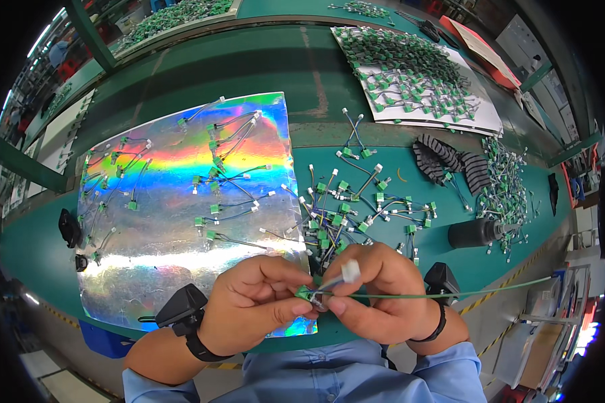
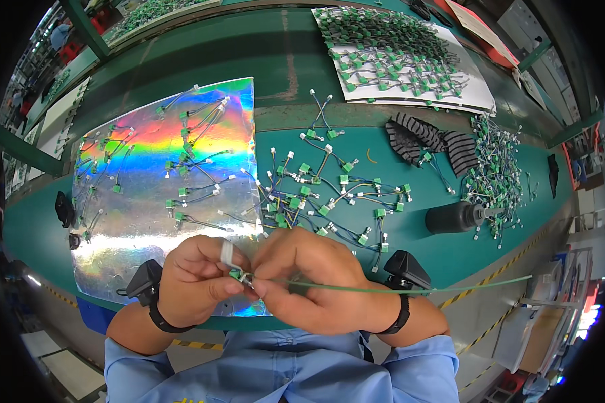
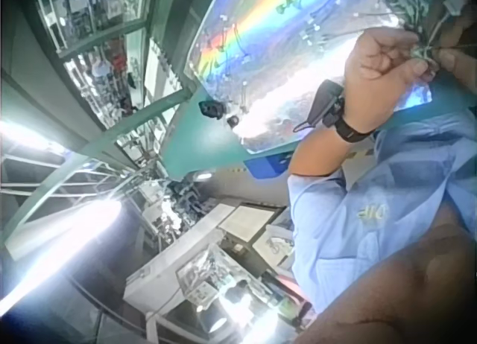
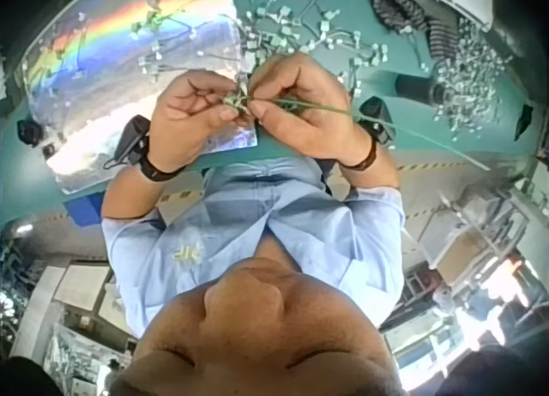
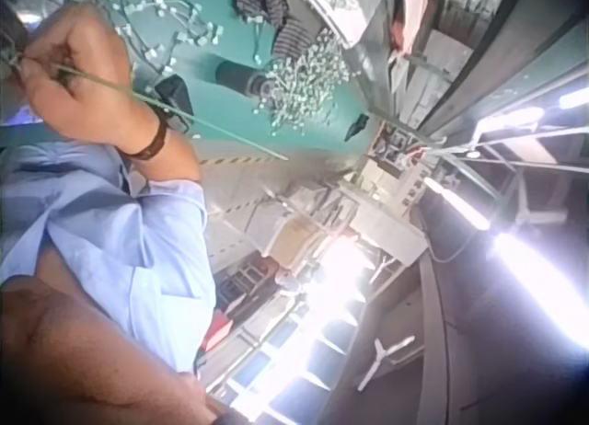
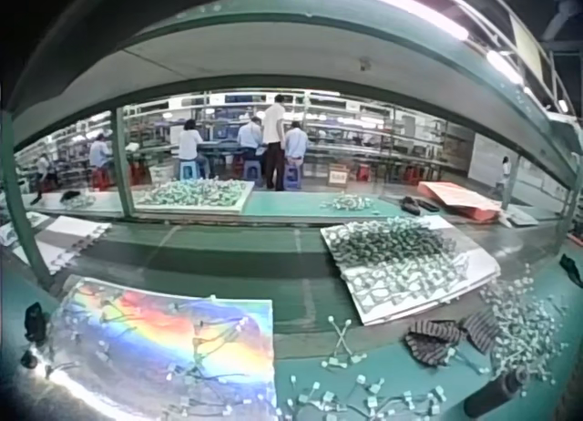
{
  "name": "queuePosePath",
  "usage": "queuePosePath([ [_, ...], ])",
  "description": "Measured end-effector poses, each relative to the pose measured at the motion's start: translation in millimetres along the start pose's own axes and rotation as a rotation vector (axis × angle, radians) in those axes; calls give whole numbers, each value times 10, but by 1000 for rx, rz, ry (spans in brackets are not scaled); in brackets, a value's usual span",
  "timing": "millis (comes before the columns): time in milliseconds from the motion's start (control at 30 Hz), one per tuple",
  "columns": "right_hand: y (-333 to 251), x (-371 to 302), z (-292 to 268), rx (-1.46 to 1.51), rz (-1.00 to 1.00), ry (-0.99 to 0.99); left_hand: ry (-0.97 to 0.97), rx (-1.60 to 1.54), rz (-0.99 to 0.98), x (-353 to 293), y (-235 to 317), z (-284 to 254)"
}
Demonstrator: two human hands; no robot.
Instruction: The person picks up a wire harness and a green plastic strip, then threads the wires through a slot on the strip. After sliding the strip along the wires and securing the connector, they place the assembly onto a reflective sheet.
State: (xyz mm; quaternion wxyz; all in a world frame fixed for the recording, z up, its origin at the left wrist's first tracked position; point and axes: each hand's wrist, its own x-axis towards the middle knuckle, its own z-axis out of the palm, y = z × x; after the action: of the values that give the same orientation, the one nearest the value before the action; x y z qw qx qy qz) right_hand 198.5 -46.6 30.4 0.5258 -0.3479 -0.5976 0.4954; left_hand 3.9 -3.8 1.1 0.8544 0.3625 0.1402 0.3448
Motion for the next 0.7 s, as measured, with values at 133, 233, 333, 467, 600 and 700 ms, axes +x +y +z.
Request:
queuePosePath([
  [133, 13, 28, -52, -131, -99, -78, -33, 104, 32, -3, 18, 13],
  [233, -16, 41, -46, -187, -123, -111, -58, 166, 58, -10, 33, 11],
  [333, -42, 49, -13, -231, -108, -137, -22, 289, 113, -43, 36, 19],
  [467, -36, 37, 20, -282, -110, -113, -65, 507, 212, -44, 78, -9],
  [600, -35, 25, 34, -239, -60, -121, -79, 570, 241, -57, 90, -31],
  [700, -39, 22, 37, -204, -30, -115, -85, 557, 230, -54, 112, -26],
])
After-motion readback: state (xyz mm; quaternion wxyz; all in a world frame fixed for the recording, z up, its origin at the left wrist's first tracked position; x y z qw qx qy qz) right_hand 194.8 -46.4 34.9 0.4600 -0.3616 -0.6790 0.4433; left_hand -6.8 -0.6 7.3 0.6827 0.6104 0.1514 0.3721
